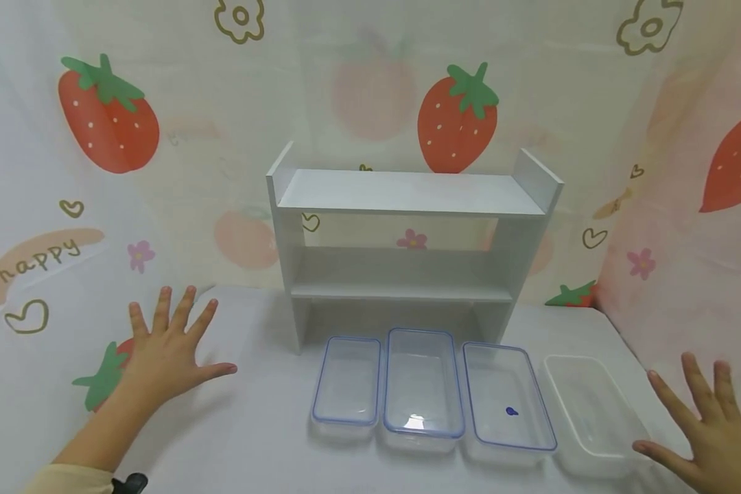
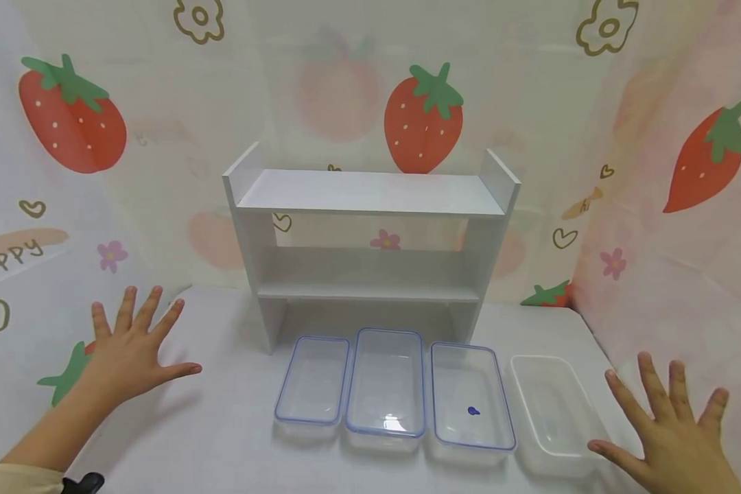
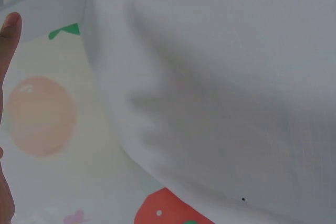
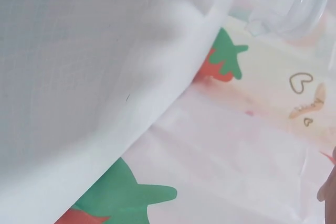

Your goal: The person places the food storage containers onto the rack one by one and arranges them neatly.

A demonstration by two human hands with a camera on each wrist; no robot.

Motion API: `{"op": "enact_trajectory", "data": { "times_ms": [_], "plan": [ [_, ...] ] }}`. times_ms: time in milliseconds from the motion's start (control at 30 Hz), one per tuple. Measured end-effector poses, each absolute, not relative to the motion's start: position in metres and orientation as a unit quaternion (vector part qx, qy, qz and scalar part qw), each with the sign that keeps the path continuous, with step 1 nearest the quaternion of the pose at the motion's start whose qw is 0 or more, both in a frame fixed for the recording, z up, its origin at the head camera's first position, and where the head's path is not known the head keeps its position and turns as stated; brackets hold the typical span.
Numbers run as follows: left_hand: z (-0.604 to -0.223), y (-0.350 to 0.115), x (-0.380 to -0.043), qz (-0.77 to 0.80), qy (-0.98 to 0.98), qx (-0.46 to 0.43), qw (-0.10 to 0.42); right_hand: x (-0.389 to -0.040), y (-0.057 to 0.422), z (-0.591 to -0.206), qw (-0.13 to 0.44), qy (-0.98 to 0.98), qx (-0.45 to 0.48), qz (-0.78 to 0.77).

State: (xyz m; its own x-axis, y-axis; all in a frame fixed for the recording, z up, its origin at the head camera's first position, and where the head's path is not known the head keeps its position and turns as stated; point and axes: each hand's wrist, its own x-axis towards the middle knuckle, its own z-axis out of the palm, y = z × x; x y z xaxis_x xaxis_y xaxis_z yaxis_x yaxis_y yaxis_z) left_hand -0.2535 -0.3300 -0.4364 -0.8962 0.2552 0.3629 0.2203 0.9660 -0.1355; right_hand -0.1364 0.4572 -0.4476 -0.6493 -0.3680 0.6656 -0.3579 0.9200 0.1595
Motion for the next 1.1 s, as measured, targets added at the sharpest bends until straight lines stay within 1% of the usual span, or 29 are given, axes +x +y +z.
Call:
{"op": "enact_trajectory", "data": {
  "times_ms": [133, 367, 600, 733, 800, 1100],
  "plan": [
    [-0.439, -0.323, -0.256, 0.044, -0.973, -0.116, 0.193, -0.129, 0.454, -0.446, 0.319, -0.934, 0.161, -0.025],
    [-0.439, -0.31, -0.259, 0.018, -0.976, -0.105, 0.192, -0.118, 0.449, -0.448, 0.259, -0.959, 0.113, -0.014],
    [-0.438, -0.293, -0.261, -0.046, -0.978, -0.096, 0.182, -0.116, 0.442, -0.45, 0.244, -0.966, 0.087, 0.031],
    [-0.438, -0.285, -0.261, -0.074, -0.978, -0.094, 0.173, -0.116, 0.438, -0.452, 0.229, -0.97, 0.073, 0.028],
    [-0.438, -0.282, -0.261, -0.086, -0.978, -0.092, 0.169, -0.115, 0.437, -0.454, 0.232, -0.969, 0.073, 0.041],
    [-0.442, -0.263, -0.272, -0.211, -0.964, -0.07, 0.146, -0.113, 0.427, -0.455, 0.233, -0.949, 0.098, 0.189]
  ]
}}
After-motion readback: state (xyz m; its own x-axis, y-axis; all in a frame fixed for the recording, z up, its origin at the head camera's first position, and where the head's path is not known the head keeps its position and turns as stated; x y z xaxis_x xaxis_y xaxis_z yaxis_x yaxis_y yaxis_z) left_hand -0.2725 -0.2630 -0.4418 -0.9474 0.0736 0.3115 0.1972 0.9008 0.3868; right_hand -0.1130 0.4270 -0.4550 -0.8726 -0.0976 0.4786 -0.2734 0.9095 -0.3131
